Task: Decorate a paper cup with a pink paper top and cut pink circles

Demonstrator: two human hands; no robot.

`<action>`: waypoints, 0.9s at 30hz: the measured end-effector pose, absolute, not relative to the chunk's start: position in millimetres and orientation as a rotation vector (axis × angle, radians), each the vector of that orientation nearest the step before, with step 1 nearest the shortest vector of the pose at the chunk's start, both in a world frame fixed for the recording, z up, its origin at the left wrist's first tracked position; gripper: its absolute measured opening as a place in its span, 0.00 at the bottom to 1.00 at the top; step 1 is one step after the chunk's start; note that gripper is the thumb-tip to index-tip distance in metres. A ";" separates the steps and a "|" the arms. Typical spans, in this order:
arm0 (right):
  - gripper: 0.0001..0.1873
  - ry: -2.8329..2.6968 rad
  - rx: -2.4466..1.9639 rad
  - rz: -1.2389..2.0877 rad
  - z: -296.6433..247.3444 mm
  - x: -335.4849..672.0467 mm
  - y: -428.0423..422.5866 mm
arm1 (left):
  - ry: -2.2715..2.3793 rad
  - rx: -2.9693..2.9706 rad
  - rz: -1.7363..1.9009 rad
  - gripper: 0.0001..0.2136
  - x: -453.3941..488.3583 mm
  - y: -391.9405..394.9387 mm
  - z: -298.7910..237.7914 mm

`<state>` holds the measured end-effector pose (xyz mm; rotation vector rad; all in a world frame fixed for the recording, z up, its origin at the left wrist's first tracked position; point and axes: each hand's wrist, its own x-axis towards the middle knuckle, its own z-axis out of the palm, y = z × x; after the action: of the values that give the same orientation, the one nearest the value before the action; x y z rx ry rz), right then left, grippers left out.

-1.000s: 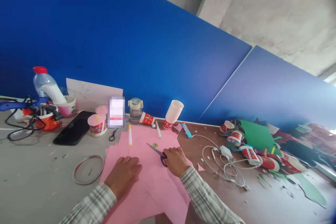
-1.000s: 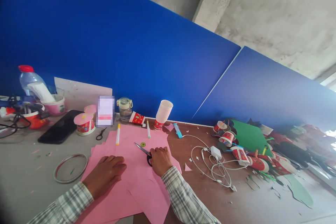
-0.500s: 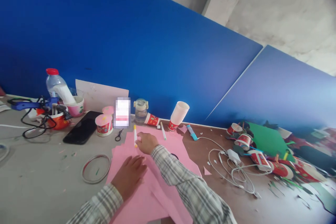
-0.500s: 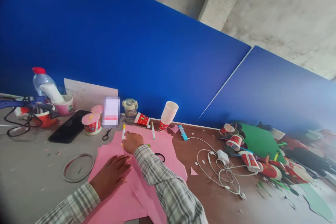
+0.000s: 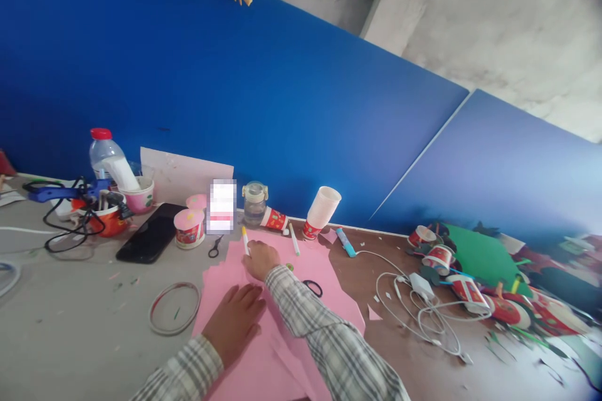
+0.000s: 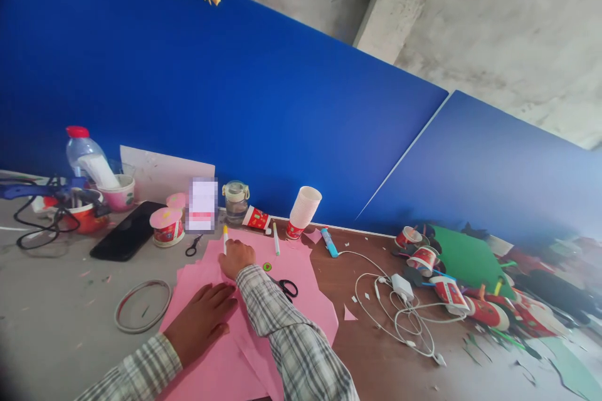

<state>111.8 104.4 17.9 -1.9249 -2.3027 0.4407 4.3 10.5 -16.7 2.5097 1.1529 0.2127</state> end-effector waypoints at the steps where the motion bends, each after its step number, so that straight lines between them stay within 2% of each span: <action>1: 0.14 -2.296 -1.911 0.431 19.8 114.4 103.2 | 1.152 2.506 0.212 0.18 4.5 10.5 -16.4; 14: 0.14 -2.103 -2.022 0.251 51.5 204.8 121.4 | 1.160 2.424 0.217 0.17 5.2 8.2 -9.9; 18: 0.14 -2.170 -1.970 0.287 55.2 209.7 125.3 | 1.169 2.414 0.215 0.17 5.2 7.6 -9.0; 23: 0.11 -2.459 -1.569 0.384 58.5 159.6 96.7 | 1.167 2.443 0.251 0.18 5.9 6.9 -12.8; 27: 0.14 -2.743 -1.062 0.464 55.8 96.1 66.6 | 1.238 2.480 0.315 0.21 5.8 6.4 -31.7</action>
<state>96.1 66.6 55.8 -1.0619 -2.7426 0.4643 5.8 6.4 -31.7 2.4798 1.2375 0.3148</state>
